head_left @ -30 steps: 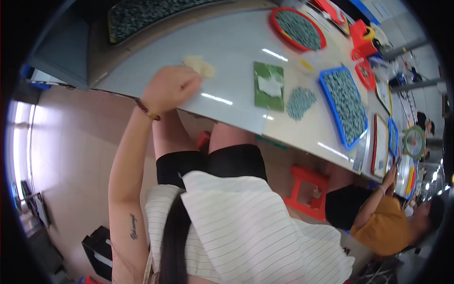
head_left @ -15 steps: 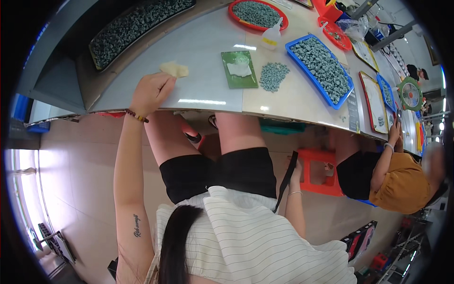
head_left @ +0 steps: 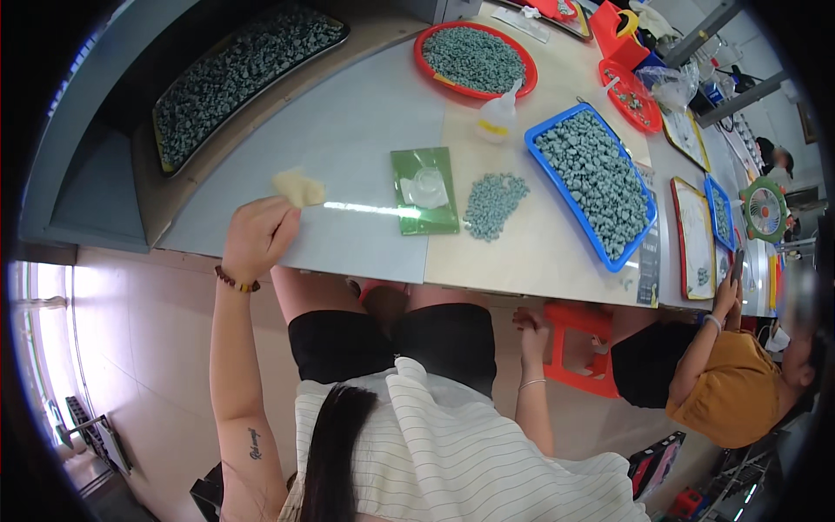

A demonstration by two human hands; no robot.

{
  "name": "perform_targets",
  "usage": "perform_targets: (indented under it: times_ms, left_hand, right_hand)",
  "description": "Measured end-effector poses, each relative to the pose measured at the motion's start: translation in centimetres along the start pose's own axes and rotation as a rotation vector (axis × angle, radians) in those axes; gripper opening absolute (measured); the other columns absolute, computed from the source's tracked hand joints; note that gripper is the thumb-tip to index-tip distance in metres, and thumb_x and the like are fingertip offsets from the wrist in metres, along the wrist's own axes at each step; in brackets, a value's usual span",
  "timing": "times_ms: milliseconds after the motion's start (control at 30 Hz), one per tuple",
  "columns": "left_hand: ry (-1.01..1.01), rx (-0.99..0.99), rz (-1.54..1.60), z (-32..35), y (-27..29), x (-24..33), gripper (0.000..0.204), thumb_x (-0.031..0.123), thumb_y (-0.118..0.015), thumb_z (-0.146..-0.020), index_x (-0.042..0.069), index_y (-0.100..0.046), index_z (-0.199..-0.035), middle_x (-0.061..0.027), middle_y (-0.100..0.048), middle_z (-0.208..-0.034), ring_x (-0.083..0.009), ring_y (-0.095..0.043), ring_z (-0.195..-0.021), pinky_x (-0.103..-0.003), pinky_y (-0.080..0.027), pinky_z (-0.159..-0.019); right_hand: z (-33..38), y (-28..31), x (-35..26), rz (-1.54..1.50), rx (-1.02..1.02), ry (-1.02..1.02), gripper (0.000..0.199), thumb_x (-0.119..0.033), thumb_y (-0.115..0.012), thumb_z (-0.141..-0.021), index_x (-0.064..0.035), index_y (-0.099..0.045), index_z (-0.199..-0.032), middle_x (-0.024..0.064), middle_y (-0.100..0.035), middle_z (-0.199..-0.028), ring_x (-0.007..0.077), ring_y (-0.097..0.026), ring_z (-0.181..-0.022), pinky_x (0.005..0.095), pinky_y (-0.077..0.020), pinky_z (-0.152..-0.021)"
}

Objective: The worker is inspecting and sorting small green plastic components and placing them into small plastic bags at a workstation.

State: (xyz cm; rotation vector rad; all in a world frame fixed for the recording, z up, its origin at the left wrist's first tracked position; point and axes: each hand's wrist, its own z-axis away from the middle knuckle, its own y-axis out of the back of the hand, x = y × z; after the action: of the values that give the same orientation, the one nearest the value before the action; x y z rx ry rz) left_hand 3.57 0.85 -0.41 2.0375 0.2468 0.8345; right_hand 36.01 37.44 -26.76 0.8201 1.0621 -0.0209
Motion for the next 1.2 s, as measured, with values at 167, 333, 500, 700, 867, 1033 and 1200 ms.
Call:
perform_targets:
  times_ms: [167, 333, 500, 700, 867, 1033, 1200]
  left_hand:
    - [0.083, 0.034, 0.056, 0.3, 0.0, -0.4, 0.02, 0.007, -0.051, -0.08, -0.002, -0.043, -0.064, -0.0139, -0.04, -0.058, -0.0289, -0.042, -0.051, -0.036, -0.032, -0.047]
    - [0.319, 0.426, 1.268, 1.3, 0.2, -0.8, 0.038, 0.016, -0.037, -0.091, 0.005, -0.031, -0.055, -0.0039, -0.026, -0.052, -0.0127, -0.026, -0.045, -0.028, -0.022, -0.043]
    - [0.383, 0.255, 2.446, -3.0, -1.0, 5.1, 0.031, 0.022, -0.037, -0.093, 0.008, -0.042, -0.066, -0.0023, -0.041, -0.064, -0.0133, -0.036, -0.054, -0.024, -0.031, -0.049]
    - [0.815, 0.575, 2.169, -4.0, -3.4, 8.1, 0.027, 0.024, -0.037, -0.093, 0.0, -0.048, -0.101, -0.0089, -0.045, -0.102, -0.0199, -0.042, -0.095, -0.031, -0.035, -0.085]
    - [0.588, 0.659, 1.708, -2.9, -4.9, 6.8, 0.028, 0.024, -0.039, -0.092, 0.0, -0.046, -0.104, -0.0074, -0.046, -0.098, -0.0178, -0.042, -0.091, -0.031, -0.034, -0.087]
    - [0.513, 0.546, 1.096, -2.6, -6.3, 5.5, 0.024, 0.007, -0.039, -0.088, 0.002, -0.047, -0.11, -0.0026, -0.044, -0.089, -0.0111, -0.04, -0.078, -0.021, -0.033, -0.073]
    - [0.579, 0.516, 1.214, -3.8, -6.1, 6.2, 0.019, 0.0, -0.038, -0.085, 0.003, -0.047, -0.101, -0.0022, -0.044, -0.087, -0.0089, -0.038, -0.069, -0.02, -0.032, -0.062]
  right_hand:
    - [-0.4, 4.0, -14.0, 0.069, -0.745, 0.152, 0.018, -0.014, -0.051, -0.082, -0.0026, -0.061, -0.092, 0.0105, -0.063, -0.089, 0.0237, -0.06, -0.083, 0.0315, -0.0477, -0.075]
    - [0.7, 9.1, -29.1, -0.025, -1.074, 0.495, 0.017, -0.015, -0.054, -0.081, -0.0005, -0.064, -0.081, 0.0099, -0.06, -0.069, 0.0188, -0.056, -0.058, 0.0256, -0.0418, -0.053]
    - [-1.3, 7.6, -30.8, -0.479, -0.577, 0.889, 0.008, -0.004, -0.055, -0.071, -0.0004, -0.06, -0.067, 0.0045, -0.054, -0.055, 0.0133, -0.047, -0.047, 0.0252, -0.0319, -0.043]
    - [-0.8, 4.5, -31.8, -0.563, -0.087, 0.563, 0.01, -0.003, -0.055, -0.072, 0.001, -0.059, -0.064, 0.001, -0.052, -0.054, 0.005, -0.04, -0.045, 0.0194, -0.0255, -0.042]
    - [-0.8, 4.7, -31.9, -0.475, -0.259, 0.507, 0.013, -0.006, -0.057, -0.075, 0.0015, -0.059, -0.064, 0.0002, -0.053, -0.054, 0.0025, -0.038, -0.045, 0.0176, -0.0237, -0.041]
    - [-0.8, 4.4, -32.2, -0.365, -0.263, 0.503, 0.024, -0.018, -0.056, -0.078, 0.0008, -0.055, -0.061, 0.0004, -0.045, -0.05, 0.0064, -0.034, -0.045, 0.0218, -0.0201, -0.043]
    - [-0.9, 4.4, -32.1, -0.352, -0.234, 0.516, 0.023, -0.016, -0.056, -0.078, 0.0011, -0.056, -0.063, 0.0009, -0.047, -0.05, 0.0065, -0.035, -0.044, 0.0217, -0.0208, -0.043]
